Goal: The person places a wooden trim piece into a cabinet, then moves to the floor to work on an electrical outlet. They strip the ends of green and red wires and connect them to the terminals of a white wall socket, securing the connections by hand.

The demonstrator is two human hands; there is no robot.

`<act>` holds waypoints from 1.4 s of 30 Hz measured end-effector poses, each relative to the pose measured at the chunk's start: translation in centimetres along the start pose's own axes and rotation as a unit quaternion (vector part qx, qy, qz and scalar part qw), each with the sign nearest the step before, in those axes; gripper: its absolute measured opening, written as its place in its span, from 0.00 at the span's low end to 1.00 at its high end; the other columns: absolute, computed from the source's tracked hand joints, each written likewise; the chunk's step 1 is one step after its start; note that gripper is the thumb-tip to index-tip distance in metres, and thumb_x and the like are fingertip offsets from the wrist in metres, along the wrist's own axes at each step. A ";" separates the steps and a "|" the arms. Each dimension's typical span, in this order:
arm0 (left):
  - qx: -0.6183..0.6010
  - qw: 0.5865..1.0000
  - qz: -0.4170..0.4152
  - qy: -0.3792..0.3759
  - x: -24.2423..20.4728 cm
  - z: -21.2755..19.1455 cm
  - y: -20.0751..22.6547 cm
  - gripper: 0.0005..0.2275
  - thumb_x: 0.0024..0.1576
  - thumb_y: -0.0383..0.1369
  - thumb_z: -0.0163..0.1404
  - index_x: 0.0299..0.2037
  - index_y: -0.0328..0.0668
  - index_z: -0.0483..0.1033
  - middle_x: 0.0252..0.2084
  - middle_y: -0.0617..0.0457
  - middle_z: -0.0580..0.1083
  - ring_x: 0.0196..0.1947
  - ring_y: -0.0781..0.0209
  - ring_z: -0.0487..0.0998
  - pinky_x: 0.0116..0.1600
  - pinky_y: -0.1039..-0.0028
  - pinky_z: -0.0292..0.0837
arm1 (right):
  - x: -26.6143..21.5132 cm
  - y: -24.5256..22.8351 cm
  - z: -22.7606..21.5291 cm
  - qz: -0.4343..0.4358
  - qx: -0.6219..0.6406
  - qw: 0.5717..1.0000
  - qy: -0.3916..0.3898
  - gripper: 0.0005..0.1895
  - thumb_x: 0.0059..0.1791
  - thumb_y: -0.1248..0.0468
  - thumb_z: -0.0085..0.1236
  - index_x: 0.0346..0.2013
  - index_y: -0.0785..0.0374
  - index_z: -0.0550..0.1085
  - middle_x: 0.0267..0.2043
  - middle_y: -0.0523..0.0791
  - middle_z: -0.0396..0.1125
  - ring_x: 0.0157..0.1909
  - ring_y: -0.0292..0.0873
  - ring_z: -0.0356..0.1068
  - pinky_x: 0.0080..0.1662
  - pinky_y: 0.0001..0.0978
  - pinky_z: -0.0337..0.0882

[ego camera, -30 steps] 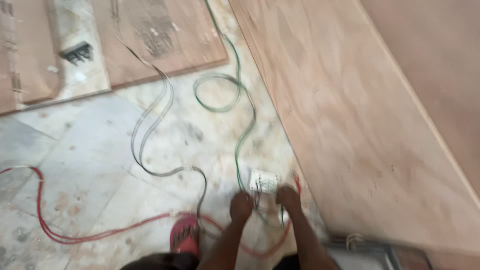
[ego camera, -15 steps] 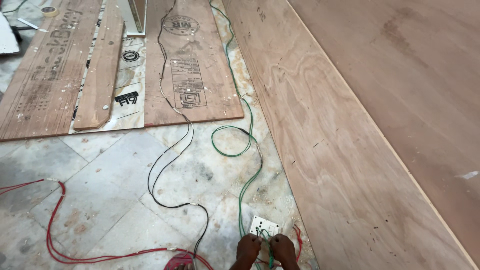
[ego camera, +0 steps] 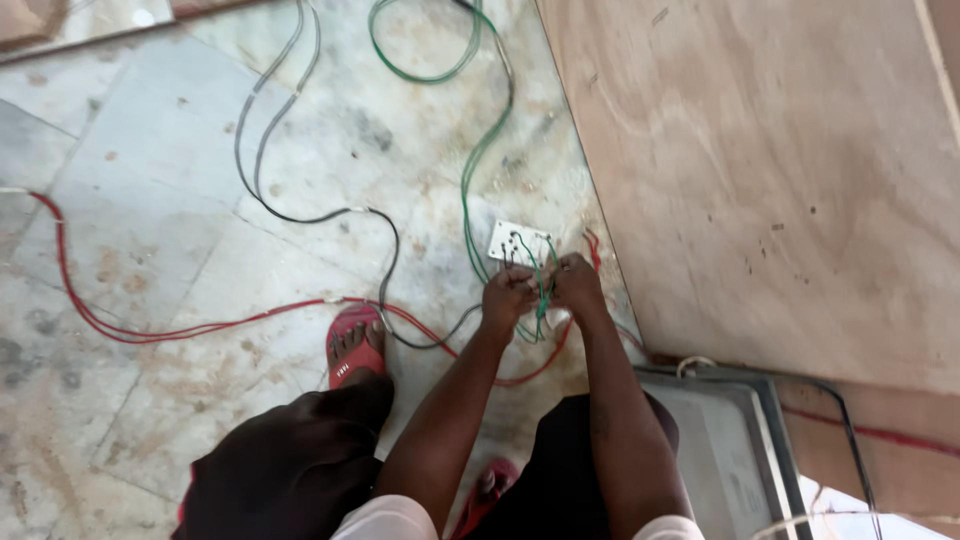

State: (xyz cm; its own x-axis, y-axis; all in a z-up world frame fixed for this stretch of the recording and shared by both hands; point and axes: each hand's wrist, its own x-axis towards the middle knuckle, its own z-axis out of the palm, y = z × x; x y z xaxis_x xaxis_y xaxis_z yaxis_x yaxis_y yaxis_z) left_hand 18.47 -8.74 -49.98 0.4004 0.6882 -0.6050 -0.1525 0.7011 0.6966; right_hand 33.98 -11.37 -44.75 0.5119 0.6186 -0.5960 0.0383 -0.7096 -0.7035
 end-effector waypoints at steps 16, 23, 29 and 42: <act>0.080 0.991 -0.076 -0.074 -2.4 -3.3 10.0 0.07 0.58 0.34 0.57 0.41 0.42 0.78 0.33 0.57 0.79 0.32 0.66 0.80 0.39 0.74 0.73 | -6.2 -6.2 2.1 -0.094 -0.012 0.990 -0.104 0.12 0.47 0.63 0.64 0.41 0.64 0.74 0.33 0.44 0.72 0.33 0.35 0.72 0.32 0.28 0.73; 0.182 0.982 0.042 -0.011 -1.1 -4.5 11.0 0.09 0.56 0.36 0.58 0.41 0.41 0.80 0.35 0.54 0.80 0.36 0.60 0.80 0.43 0.70 0.75 | -4.7 -7.2 0.3 -0.029 0.053 0.994 -0.088 0.13 0.46 0.66 0.59 0.45 0.64 0.73 0.33 0.44 0.71 0.31 0.37 0.71 0.31 0.29 0.74; 0.620 0.777 0.087 0.063 -4.2 -7.4 8.1 0.21 0.47 0.42 0.65 0.49 0.47 0.75 0.50 0.48 0.76 0.51 0.43 0.75 0.53 0.55 0.72 | -4.5 -8.0 -0.6 0.000 0.054 0.992 -0.112 0.12 0.49 0.65 0.56 0.46 0.66 0.72 0.35 0.47 0.72 0.31 0.38 0.71 0.33 0.30 0.74; 0.541 0.835 0.099 0.006 -2.2 -11.2 4.3 0.09 0.54 0.37 0.56 0.40 0.44 0.81 0.38 0.47 0.81 0.40 0.48 0.81 0.46 0.60 0.76 | -4.3 -5.7 -4.7 0.124 0.177 0.972 -0.090 0.16 0.52 0.68 0.43 0.54 0.68 0.63 0.40 0.54 0.70 0.38 0.53 0.80 0.36 0.41 0.82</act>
State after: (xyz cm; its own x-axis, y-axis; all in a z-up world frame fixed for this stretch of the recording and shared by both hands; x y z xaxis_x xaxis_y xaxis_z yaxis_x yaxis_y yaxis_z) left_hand 6.84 -5.20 -49.95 0.4538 0.7775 -0.4354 0.6935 -0.0013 0.7204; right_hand 35.65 -11.54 -36.35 0.3085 0.5153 -0.7995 -0.3815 -0.7029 -0.6003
